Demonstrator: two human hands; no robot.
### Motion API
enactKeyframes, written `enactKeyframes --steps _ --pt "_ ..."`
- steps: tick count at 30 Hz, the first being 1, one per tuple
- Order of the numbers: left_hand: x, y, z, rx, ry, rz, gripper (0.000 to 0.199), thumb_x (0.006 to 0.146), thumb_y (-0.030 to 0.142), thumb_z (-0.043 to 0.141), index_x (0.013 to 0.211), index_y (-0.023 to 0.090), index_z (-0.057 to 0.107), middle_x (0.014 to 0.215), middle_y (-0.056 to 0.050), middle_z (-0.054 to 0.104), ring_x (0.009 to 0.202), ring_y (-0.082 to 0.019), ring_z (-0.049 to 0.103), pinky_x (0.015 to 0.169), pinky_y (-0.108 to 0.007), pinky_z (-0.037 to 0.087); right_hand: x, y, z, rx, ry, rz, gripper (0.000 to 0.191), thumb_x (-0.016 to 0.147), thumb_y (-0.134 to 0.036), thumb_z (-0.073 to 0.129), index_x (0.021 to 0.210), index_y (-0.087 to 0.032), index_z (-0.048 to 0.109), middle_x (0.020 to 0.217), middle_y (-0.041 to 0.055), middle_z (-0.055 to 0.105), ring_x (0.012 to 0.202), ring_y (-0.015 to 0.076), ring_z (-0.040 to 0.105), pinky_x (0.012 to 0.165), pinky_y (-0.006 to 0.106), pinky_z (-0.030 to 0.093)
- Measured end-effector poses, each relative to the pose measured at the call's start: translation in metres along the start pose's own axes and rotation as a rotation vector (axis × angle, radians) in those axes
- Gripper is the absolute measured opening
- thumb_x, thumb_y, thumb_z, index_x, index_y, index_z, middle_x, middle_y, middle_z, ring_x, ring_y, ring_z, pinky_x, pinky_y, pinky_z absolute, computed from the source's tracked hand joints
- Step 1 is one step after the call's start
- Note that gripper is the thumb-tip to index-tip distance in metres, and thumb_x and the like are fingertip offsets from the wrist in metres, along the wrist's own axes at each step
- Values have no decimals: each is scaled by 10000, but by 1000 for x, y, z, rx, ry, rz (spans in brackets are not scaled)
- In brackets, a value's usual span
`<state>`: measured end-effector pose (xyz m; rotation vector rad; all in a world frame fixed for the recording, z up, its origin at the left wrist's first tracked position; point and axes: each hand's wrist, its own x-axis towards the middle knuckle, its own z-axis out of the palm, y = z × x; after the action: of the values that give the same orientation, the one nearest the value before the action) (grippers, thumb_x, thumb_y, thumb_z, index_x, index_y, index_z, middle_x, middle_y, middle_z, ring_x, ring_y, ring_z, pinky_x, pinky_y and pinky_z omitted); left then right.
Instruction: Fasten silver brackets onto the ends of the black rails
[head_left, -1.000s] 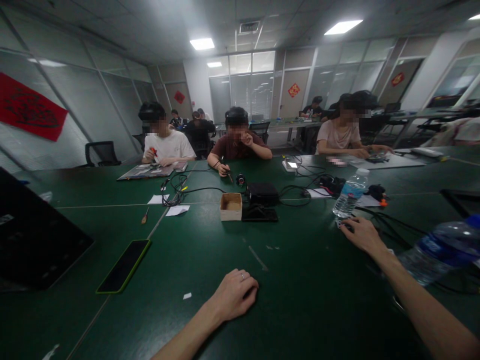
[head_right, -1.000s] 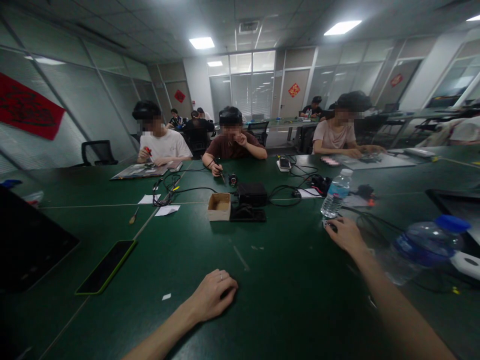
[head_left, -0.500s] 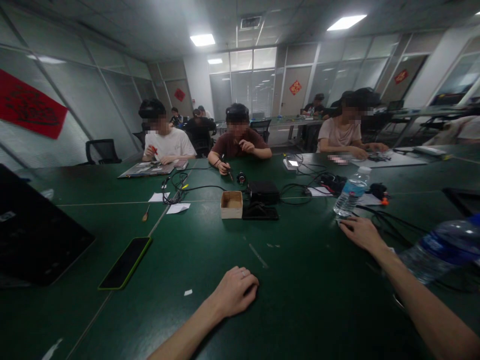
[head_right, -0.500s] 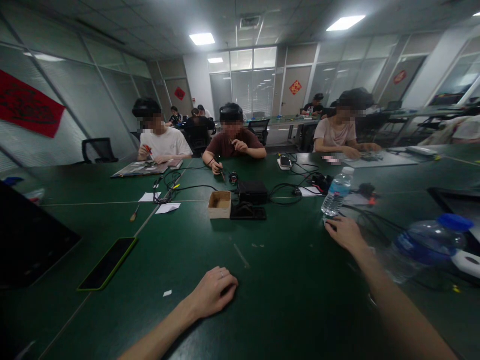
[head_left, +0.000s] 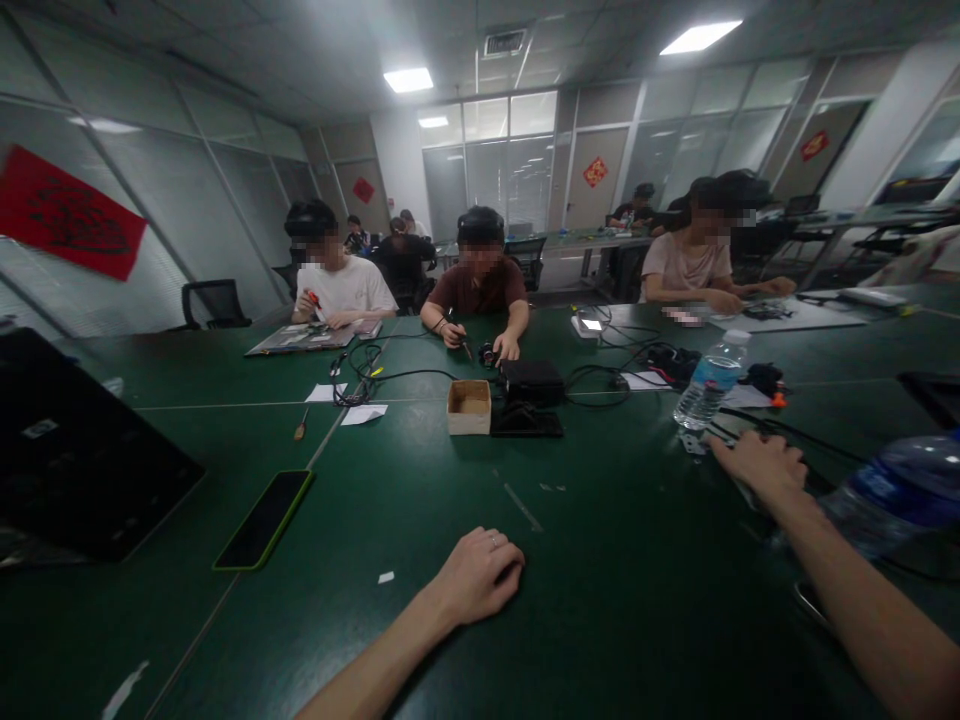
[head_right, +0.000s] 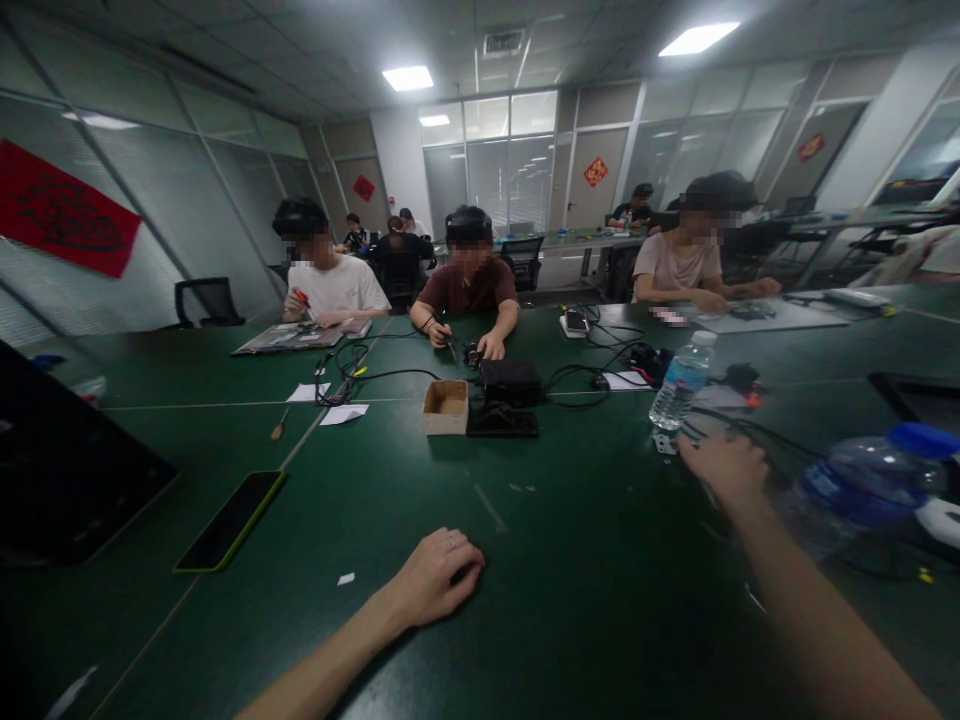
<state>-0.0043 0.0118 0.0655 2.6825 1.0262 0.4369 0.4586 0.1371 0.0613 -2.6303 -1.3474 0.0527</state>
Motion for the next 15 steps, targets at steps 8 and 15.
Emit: enactKeyframes --steps 8,15 --pt "0 -1 0 8 -12 11 135 878 165 502 953 189 612 871 -23 661 800 -169 592 717 -282 401 -14 -4 0 79 -75 123 862 844 -659 312 1349 29 430 1324 351 397 1212 486 369 924 506 328" --pt "0 1 -2 15 -21 4 122 887 170 493 927 186 607 854 -27 656 782 -169 590 700 -281 394 -14 -3 4 110 -41 146 848 836 -692 287 1360 -38 412 1331 321 407 1214 474 374 935 513 324"
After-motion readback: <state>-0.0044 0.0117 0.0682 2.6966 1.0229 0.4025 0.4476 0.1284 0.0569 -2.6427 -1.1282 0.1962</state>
